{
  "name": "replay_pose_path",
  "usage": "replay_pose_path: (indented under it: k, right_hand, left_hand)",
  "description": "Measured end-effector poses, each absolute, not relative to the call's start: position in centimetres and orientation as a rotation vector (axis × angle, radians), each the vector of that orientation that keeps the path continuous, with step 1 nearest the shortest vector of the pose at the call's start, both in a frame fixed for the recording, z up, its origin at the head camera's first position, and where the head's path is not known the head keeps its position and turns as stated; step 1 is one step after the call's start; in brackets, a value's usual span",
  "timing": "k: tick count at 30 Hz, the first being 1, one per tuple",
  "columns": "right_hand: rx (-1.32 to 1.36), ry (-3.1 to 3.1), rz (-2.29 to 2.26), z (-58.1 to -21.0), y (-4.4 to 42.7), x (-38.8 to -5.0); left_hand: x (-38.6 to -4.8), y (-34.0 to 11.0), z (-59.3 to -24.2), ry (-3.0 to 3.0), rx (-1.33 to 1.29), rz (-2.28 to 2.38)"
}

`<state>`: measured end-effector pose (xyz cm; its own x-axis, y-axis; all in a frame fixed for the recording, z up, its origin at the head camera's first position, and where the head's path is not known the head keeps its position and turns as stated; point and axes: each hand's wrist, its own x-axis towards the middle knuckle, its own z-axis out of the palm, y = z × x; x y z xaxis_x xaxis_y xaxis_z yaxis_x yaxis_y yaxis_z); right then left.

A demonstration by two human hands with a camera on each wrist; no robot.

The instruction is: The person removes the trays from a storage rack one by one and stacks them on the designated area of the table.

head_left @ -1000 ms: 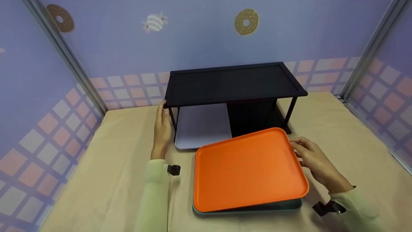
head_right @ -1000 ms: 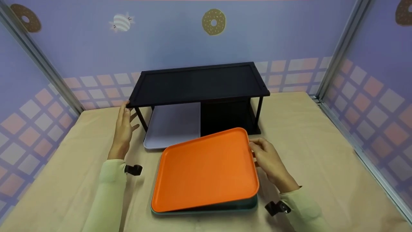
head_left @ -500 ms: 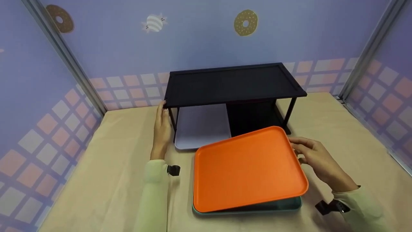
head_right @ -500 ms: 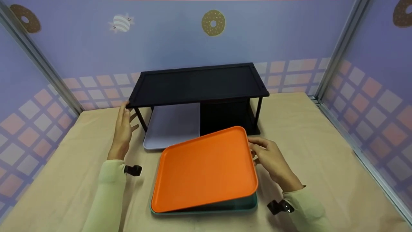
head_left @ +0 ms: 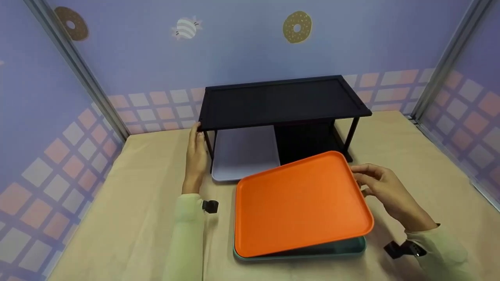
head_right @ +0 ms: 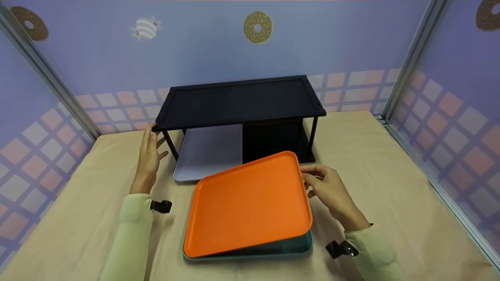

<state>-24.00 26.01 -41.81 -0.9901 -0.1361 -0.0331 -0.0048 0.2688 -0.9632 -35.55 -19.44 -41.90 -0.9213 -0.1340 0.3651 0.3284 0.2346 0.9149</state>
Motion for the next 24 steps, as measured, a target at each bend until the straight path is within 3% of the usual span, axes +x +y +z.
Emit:
replay_pose_path:
  k: [24]
  right_hand:
    - [-0.144, 2.435, -1.758, -42.25, 26.19, -24.12]
  left_hand:
    - [-35.64, -19.77, -42.08, -2.137, -0.21, -1.76]
